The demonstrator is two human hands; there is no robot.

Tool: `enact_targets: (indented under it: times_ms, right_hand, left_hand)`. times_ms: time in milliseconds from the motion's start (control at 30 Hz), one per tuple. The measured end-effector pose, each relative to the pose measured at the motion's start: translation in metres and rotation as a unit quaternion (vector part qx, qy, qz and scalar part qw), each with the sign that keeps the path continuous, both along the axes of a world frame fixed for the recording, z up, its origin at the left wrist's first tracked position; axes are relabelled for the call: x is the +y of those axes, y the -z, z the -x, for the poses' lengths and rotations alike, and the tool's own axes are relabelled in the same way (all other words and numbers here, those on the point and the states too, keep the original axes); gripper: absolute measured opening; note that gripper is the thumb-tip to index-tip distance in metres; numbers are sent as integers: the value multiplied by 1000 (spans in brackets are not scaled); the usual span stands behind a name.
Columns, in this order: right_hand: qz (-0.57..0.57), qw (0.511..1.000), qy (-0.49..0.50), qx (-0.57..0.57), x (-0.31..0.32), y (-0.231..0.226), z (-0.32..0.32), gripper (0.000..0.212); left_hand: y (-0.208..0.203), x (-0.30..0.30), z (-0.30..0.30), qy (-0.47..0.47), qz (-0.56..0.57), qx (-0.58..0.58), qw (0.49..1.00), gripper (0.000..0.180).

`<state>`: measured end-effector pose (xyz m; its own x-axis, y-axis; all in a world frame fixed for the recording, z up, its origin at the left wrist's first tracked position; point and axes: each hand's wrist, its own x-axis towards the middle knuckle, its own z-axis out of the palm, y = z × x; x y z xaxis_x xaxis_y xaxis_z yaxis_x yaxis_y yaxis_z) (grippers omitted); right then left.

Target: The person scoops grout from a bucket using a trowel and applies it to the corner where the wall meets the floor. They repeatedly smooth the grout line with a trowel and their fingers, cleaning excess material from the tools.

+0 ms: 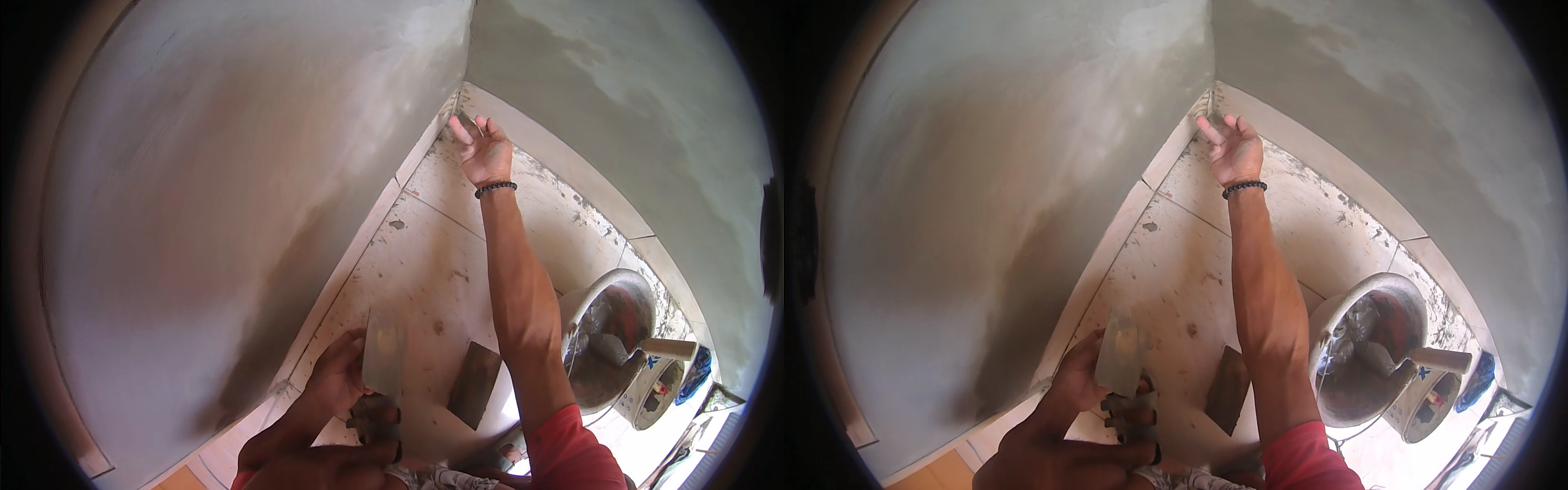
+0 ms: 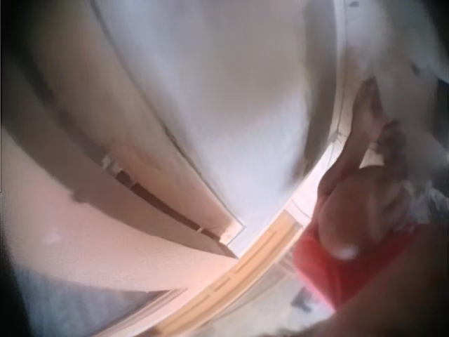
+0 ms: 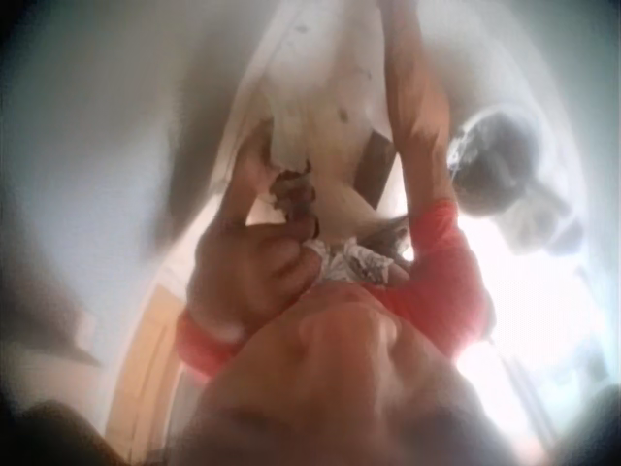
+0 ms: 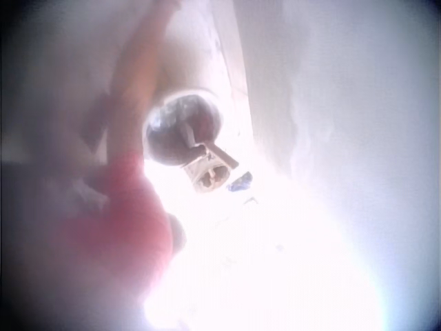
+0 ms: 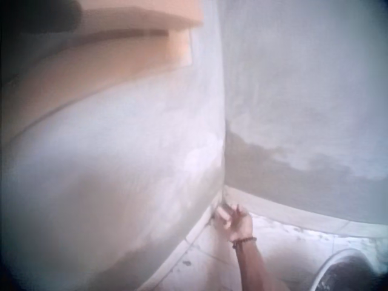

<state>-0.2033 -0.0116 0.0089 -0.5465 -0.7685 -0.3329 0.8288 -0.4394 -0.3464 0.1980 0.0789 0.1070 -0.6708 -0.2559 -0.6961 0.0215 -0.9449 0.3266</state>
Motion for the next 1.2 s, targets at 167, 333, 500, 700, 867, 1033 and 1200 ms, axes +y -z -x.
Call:
enact_targets:
  times_ms: [167,333,500,700,867,1033,1200]
  right_hand:
    - [-11,999,16,26,-11,8,9,21]
    - [-20,999,21,37,-21,16,15,28]
    - [-40,996,17,81,-28,3,15,43]
    - [-46,976,-21,212,-30,5,21,57]
    - [-152,917,-47,365,-30,-6,9,57]
    - [-193,853,-30,484,-32,-5,-11,48]
    - [-221,839,9,497,-28,4,-25,40]
  left_hand:
    - [2,0,0,-31,-6,-28,999,42]
    - [4,-3,-1,-37,-4,-17,999,40]
    - [-10,-6,3,-49,1,-31,998,34]
    - [-8,-7,2,-57,4,-40,998,33]
    - [-6,-8,1,-59,18,-51,997,31]
    - [-9,-7,4,-62,17,-54,996,30]
    - [-7,-6,4,-69,17,-68,995,30]
